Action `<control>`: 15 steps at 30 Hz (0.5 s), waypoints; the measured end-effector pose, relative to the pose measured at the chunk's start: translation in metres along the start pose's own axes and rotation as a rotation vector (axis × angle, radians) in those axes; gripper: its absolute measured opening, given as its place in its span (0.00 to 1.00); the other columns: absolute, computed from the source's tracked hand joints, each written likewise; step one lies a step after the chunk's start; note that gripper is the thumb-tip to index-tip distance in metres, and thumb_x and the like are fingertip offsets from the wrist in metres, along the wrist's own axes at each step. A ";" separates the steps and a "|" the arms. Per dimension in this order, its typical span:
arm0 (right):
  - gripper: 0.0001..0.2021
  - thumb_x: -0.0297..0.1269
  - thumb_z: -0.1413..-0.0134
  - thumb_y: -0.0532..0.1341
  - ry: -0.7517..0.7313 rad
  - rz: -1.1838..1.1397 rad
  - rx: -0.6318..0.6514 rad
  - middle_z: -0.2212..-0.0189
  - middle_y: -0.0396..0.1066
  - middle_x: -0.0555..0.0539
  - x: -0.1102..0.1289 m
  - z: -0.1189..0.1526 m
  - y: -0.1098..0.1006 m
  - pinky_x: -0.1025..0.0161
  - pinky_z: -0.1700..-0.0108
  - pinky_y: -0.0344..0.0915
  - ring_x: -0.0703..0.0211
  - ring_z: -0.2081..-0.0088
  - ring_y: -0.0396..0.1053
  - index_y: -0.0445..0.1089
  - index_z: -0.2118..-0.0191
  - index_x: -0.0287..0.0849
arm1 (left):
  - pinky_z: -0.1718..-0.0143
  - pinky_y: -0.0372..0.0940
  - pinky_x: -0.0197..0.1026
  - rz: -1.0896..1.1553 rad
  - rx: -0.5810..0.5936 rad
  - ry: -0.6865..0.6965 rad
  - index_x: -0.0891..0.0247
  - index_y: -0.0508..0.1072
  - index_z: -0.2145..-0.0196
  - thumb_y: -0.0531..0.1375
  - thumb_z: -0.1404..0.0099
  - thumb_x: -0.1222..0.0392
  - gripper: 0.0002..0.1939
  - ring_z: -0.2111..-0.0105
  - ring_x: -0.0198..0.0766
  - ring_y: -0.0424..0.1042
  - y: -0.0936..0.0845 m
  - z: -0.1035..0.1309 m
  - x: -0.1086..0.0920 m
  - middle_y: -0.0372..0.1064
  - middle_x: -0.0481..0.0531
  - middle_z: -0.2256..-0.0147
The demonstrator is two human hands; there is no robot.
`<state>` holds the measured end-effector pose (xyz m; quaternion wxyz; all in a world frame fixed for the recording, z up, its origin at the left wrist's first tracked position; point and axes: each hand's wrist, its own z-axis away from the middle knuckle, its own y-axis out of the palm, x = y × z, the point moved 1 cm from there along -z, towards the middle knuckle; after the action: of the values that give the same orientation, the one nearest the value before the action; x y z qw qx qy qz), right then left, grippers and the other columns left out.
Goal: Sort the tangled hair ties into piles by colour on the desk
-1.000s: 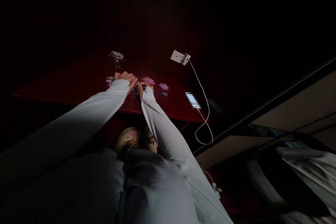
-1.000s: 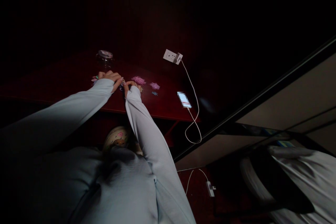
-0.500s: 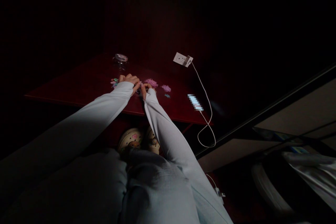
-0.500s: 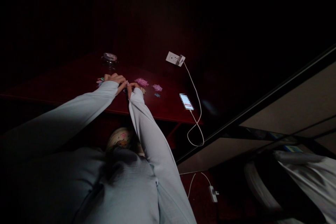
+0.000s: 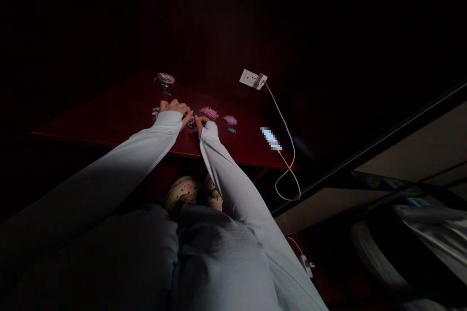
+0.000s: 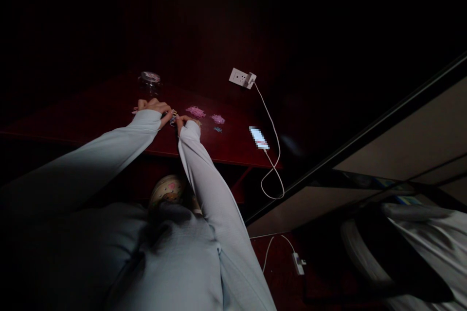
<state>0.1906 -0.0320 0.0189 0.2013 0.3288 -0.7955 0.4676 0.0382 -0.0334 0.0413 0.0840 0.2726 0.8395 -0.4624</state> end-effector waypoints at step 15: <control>0.19 0.52 0.28 0.59 0.084 -0.019 -0.012 0.68 0.79 0.49 -0.010 -0.006 0.004 0.62 0.52 0.71 0.55 0.59 0.77 0.82 0.63 0.47 | 0.45 0.52 0.63 0.027 -0.145 -0.171 0.59 0.67 0.70 0.58 0.31 0.58 0.08 0.45 0.62 0.62 -0.008 0.008 0.010 0.76 0.60 0.56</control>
<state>0.1949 -0.0221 0.0123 0.2410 0.3152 -0.7858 0.4744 0.0246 -0.0395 0.0390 0.1808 0.2368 0.8568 -0.4210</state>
